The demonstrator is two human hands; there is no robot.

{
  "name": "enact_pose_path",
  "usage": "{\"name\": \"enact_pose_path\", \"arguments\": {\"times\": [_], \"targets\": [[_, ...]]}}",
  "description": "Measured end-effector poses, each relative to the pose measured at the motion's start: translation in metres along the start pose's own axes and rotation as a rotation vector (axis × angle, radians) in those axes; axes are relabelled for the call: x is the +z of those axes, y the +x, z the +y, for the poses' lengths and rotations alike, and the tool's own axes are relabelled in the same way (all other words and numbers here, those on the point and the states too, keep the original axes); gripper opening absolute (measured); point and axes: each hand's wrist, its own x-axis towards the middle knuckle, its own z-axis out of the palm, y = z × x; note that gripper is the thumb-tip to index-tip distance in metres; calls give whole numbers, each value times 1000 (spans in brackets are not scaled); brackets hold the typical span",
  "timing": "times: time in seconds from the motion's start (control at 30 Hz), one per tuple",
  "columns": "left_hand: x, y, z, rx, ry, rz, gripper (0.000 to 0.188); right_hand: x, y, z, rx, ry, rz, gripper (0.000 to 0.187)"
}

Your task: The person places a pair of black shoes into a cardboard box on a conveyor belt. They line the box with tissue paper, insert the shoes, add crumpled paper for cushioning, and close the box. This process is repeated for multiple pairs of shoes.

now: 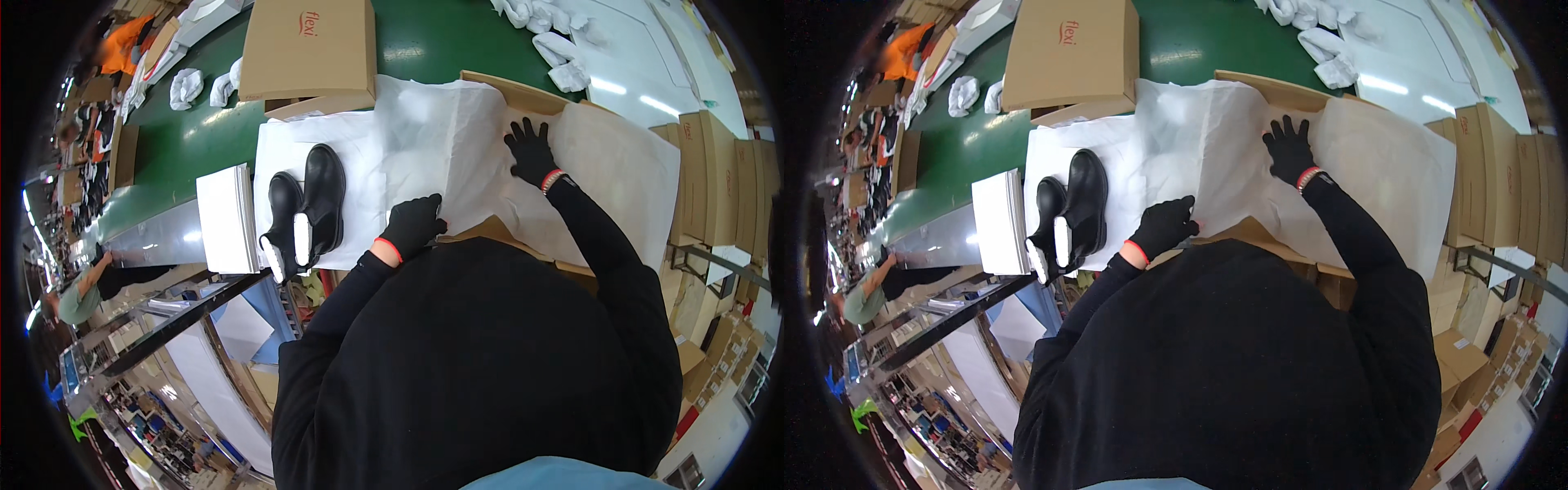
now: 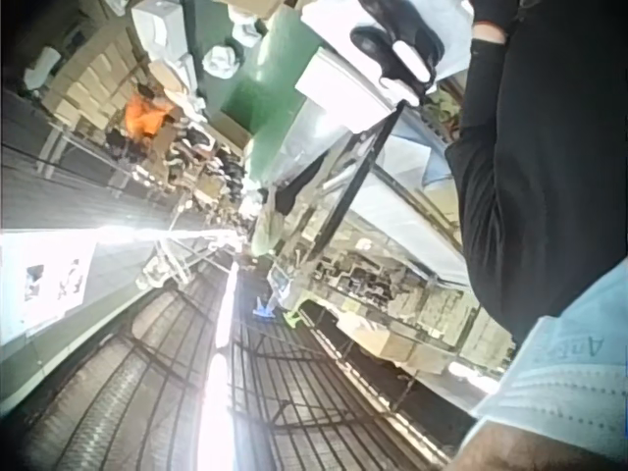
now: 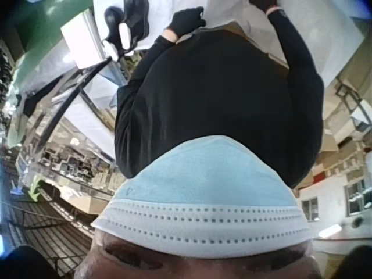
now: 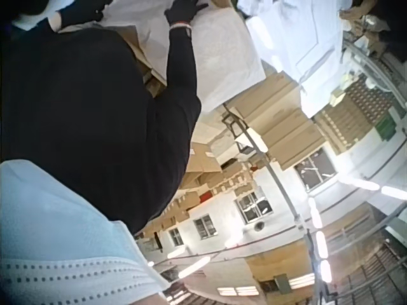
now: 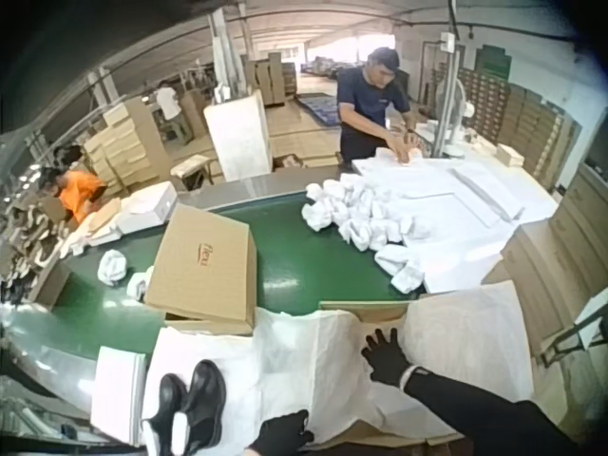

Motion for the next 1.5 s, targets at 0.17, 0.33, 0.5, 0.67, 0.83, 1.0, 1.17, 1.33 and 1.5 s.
{"name": "enact_pose_path", "arguments": {"times": [0.17, 0.33, 0.5, 0.67, 0.83, 1.0, 1.17, 1.33, 1.5], "targets": [[3, -4, 8, -31, -11, 3, 38, -60, 48, -3, -141, 417, 780, 27], [10, -6, 2, 25, -23, 90, 33, -84, 109, -18, -100, 179, 566, 21], [12, -15, 4, 16, -94, 138, 33, -64, 160, 6, -39, 118, 529, 12], [15, -29, 3, -41, -107, 199, 44, -82, 163, 31, -57, 311, 783, 15], [-48, -121, -38, -211, -396, 745, 48, -95, 59, 12, -215, 435, 803, 51], [-77, -263, -126, -678, 25, 690, 71, -5, -49, -37, -102, 183, -52, 127], [-50, -236, -155, -678, -185, 814, 56, 25, -49, -66, 74, 106, -289, 149], [-110, -248, -161, -651, -204, 1216, 40, 29, -42, -62, 103, 157, -329, 148], [-238, -272, -86, -328, -631, 1327, 26, 55, -10, -3, -93, 1043, 146, 96]]}}
